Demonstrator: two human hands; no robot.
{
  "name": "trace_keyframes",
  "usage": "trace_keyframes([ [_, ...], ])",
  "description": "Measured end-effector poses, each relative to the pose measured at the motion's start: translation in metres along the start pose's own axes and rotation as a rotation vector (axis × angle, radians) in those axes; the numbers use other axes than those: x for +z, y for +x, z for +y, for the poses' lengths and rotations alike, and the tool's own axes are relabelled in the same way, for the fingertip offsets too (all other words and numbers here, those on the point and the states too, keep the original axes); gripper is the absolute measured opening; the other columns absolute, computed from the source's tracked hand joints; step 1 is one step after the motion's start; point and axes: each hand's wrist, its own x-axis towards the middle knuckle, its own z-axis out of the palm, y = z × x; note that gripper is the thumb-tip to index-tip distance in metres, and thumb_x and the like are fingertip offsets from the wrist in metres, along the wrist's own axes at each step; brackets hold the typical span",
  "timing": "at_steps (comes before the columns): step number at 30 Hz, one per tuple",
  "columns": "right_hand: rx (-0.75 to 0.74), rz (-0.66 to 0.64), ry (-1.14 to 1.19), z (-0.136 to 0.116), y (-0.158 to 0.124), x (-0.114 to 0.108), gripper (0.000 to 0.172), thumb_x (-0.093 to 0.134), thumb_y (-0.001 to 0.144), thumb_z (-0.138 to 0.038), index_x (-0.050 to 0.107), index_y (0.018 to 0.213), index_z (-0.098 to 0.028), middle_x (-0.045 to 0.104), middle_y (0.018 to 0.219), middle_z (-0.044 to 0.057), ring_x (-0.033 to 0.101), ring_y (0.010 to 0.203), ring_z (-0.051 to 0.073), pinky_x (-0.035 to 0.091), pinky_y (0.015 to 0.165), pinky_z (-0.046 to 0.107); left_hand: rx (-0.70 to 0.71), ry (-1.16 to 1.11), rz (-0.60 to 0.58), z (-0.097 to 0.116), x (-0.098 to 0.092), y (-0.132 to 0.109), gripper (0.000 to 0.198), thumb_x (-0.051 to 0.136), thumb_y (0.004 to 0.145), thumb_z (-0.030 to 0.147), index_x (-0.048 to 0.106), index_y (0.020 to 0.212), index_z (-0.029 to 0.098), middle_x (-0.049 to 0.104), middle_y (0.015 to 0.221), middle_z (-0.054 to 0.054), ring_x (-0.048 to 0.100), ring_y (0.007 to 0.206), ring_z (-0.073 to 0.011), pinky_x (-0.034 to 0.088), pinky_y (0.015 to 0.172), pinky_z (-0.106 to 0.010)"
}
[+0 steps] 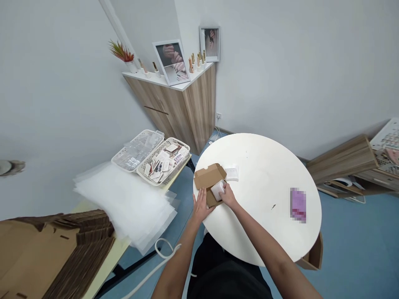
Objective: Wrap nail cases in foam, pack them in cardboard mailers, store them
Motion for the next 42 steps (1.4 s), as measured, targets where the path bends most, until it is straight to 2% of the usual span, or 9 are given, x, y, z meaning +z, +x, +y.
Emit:
trace_keyframes([
  [8, 0.083, -0.137, -0.185, 0.003, -0.001, 0.037, 0.023, 0.059, 0.079, -0.026, 0.053, 0.101, -0.02, 0.068, 0.096, 0.009, 0.066, 0.093, 0.027, 0.05, 0.079, 0.036, 0.068, -0.016, 0.03, 0.0, -0.01, -0.002, 0.097, 0.058, 0.078, 0.065, 0.017, 0.152, 0.018, 0.044, 0.145, -0.017, 0.037, 0.136, -0.0348, 0.023, 0.114, -0.053],
  [14, -0.111, -0.061, -0.43, 0.004, -0.005, 0.035, 0.026, 0.06, 0.084, -0.038, 0.061, 0.097, -0.015, 0.062, 0.108, 0.018, 0.058, 0.107, 0.034, 0.045, 0.091, 0.043, 0.039, 0.08, 0.057, 0.002, -0.013, 0.002, 0.092, 0.06, 0.076, 0.066, 0.03, 0.149, 0.017, 0.05, 0.138, -0.018, 0.04, 0.133, -0.0375, 0.014, 0.116, -0.057],
  [18, -0.182, 0.004, -0.474, 0.001, -0.006, 0.028, 0.032, 0.062, 0.083, -0.04, 0.057, 0.106, -0.019, 0.057, 0.112, 0.015, 0.054, 0.106, 0.032, 0.046, 0.089, 0.044, 0.015, 0.093, 0.047, 0.004, -0.012, 0.005, 0.088, 0.061, 0.077, 0.065, 0.036, 0.147, 0.019, 0.046, 0.143, -0.018, 0.039, 0.132, -0.0388, 0.022, 0.113, -0.057],
  [22, -0.229, 0.098, -0.318, -0.003, 0.007, 0.009, 0.028, 0.051, 0.089, -0.046, 0.054, 0.104, -0.023, 0.057, 0.107, 0.01, 0.054, 0.102, 0.028, 0.046, 0.085, 0.04, 0.005, 0.084, 0.037, 0.004, -0.011, 0.01, 0.083, 0.059, 0.078, 0.066, 0.037, 0.147, 0.026, 0.038, 0.151, -0.014, 0.039, 0.131, -0.0412, 0.031, 0.106, -0.058],
  [25, -0.078, 0.292, -0.146, 0.003, 0.033, -0.018, 0.031, 0.039, 0.093, -0.047, 0.054, 0.102, -0.021, 0.056, 0.105, 0.011, 0.054, 0.101, 0.027, 0.046, 0.085, 0.039, 0.016, 0.087, 0.037, 0.005, -0.011, 0.014, 0.081, 0.059, 0.078, 0.067, 0.038, 0.147, 0.028, 0.035, 0.153, -0.014, 0.038, 0.132, -0.0421, 0.03, 0.105, -0.06],
  [28, 0.074, 0.414, -0.122, 0.016, 0.066, -0.044, 0.037, 0.048, 0.088, -0.042, 0.054, 0.113, -0.016, 0.055, 0.115, 0.017, 0.05, 0.111, 0.032, 0.041, 0.095, 0.043, 0.047, 0.089, 0.043, 0.006, -0.009, 0.019, 0.077, 0.059, 0.079, 0.066, 0.042, 0.145, 0.031, 0.035, 0.153, -0.015, 0.036, 0.135, -0.0412, 0.025, 0.108, -0.062],
  [32, 0.128, 0.3, -0.228, 0.032, 0.101, -0.059, 0.063, 0.059, 0.081, -0.039, 0.042, 0.132, -0.006, 0.048, 0.132, 0.024, 0.04, 0.128, 0.037, 0.031, 0.106, 0.047, 0.066, 0.112, 0.046, 0.009, -0.005, 0.022, 0.071, 0.058, 0.08, 0.066, 0.045, 0.142, 0.033, 0.035, 0.153, -0.015, 0.035, 0.137, -0.0399, 0.017, 0.11, -0.065],
  [37, -0.021, 0.06, -0.379, 0.029, 0.12, -0.059, 0.081, 0.066, 0.077, -0.034, 0.028, 0.146, -0.016, 0.043, 0.142, 0.018, 0.038, 0.132, 0.035, 0.036, 0.103, 0.045, 0.025, 0.146, 0.079, 0.012, 0.0, 0.017, 0.068, 0.052, 0.084, 0.066, 0.047, 0.141, 0.03, 0.036, 0.152, -0.017, 0.038, 0.135, -0.0408, 0.015, 0.109, -0.069],
  [42, 0.072, -0.161, -0.553, 0.004, 0.124, -0.067, 0.061, 0.073, 0.075, -0.034, 0.052, 0.132, -0.025, 0.05, 0.13, 0.014, 0.046, 0.123, 0.032, 0.045, 0.088, 0.036, 0.014, 0.21, 0.103, 0.014, 0.001, 0.01, 0.069, 0.052, 0.085, 0.065, 0.043, 0.144, 0.03, 0.035, 0.153, -0.017, 0.038, 0.135, -0.0395, 0.017, 0.109, -0.068],
])
